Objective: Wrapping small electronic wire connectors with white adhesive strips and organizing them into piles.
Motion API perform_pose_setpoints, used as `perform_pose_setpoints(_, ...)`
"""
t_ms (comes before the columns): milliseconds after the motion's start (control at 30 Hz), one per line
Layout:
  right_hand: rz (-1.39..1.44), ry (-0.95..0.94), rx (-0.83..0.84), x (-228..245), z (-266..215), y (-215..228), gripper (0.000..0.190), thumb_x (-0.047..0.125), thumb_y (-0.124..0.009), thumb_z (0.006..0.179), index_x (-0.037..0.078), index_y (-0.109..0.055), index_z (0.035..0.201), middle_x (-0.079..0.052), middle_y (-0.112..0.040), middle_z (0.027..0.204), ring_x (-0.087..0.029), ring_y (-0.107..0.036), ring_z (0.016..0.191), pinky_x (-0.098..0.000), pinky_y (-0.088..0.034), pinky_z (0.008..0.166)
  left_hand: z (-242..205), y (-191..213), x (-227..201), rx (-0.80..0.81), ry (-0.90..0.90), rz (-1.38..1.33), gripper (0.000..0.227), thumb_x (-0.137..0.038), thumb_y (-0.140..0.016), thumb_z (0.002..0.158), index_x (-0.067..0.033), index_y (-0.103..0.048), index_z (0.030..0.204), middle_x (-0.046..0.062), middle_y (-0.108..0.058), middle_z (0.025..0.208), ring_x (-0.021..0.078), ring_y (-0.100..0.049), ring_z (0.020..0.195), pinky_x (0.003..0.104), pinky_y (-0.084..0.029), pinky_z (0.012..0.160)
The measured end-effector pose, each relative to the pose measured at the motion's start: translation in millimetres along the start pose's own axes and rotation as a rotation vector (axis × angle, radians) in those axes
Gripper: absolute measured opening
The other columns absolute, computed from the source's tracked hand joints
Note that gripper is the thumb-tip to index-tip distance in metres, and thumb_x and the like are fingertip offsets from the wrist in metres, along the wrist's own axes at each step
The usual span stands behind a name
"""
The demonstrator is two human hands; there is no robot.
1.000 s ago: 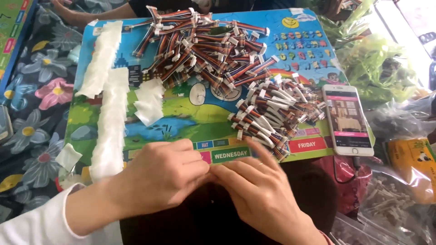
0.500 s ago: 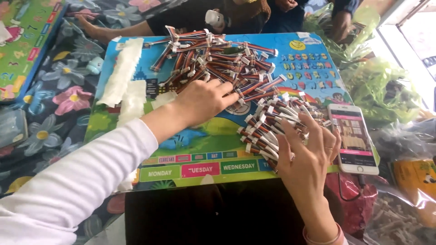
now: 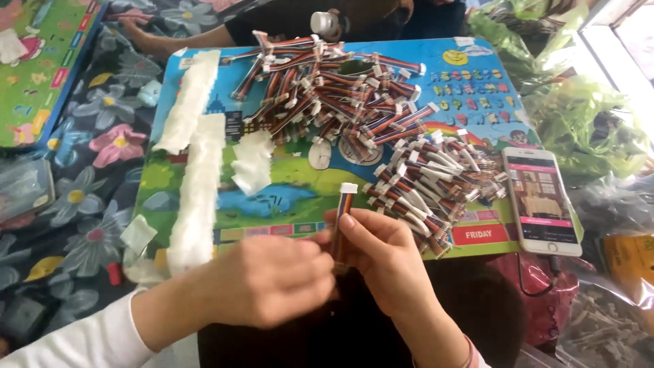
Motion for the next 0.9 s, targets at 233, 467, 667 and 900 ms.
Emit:
perform_pose_setpoints(233, -0.201, -0.047, 0.079, -4.4, -19.7, -14.8, 0.022, 0.008, -0.054, 0.088, -0.010, -0.066, 0.091, -0.018, -0.067, 0.072, -0.021, -0.061, 0.057, -0.0258, -0.047, 0.052, -20.8, -2.3, 42.1, -0.177, 0.911, -0.822, 0.039, -0.006, -0.061, 0.081, -0.0036, -0.056, 0.120, 0.004, -0.069, 0.095, 0.0102, -0.066, 0.070, 0.021, -0.056, 0.062)
perform_pose_setpoints(467, 0.017, -0.143, 0.203, -15.1, -26.4, -28.2, 0.034, 0.016, -0.046, 0.093, -0.013, -0.063, 0.101, -0.020, -0.064, 0.072, -0.026, -0.062, 0.065, -0.0342, -0.051, 0.062, -23.9, -3.0, 44.1, -0.262, 1.015, -0.969, 0.023, -0.004, -0.065, 0.079, 0.0014, -0.068, 0.100, 0.006, -0.071, 0.075, 0.0083, -0.062, 0.057, 0.017, -0.052, 0.051)
perform_pose_setpoints(667, -0.129, -0.021, 0.174, -13.5, -26.1, -25.2, 0.029, 0.009, -0.052, 0.089, -0.014, -0.067, 0.098, -0.020, -0.067, 0.074, -0.021, -0.058, 0.065, -0.0309, -0.049, 0.061, -29.6, -10.2, 48.9, -0.397, 1.140, -1.003, 0.026, -0.005, -0.066, 0.077, 0.0053, -0.069, 0.101, 0.010, -0.071, 0.070, 0.0097, -0.058, 0.053, 0.018, -0.047, 0.046)
perform_pose_setpoints(900, 0.126, -0.394, 0.481, -32.8, -23.8, -17.7, 0.017, 0.004, -0.062, 0.082, -0.012, -0.068, 0.083, -0.019, -0.068, 0.072, -0.023, -0.064, 0.063, -0.0400, -0.050, 0.089, -48.8, -27.9, 24.3, -0.200, 0.927, -1.239, 0.002, 0.000, -0.068, 0.080, -0.0013, -0.068, 0.078, 0.002, -0.057, 0.079, 0.0118, -0.056, 0.065, 0.023, -0.047, 0.060)
Point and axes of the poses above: each hand's wrist, its own z-axis towards the middle knuckle, its own y-axis out of the back of the hand, x = y × z, the point moved 5 cm from there along z, towards the middle knuckle
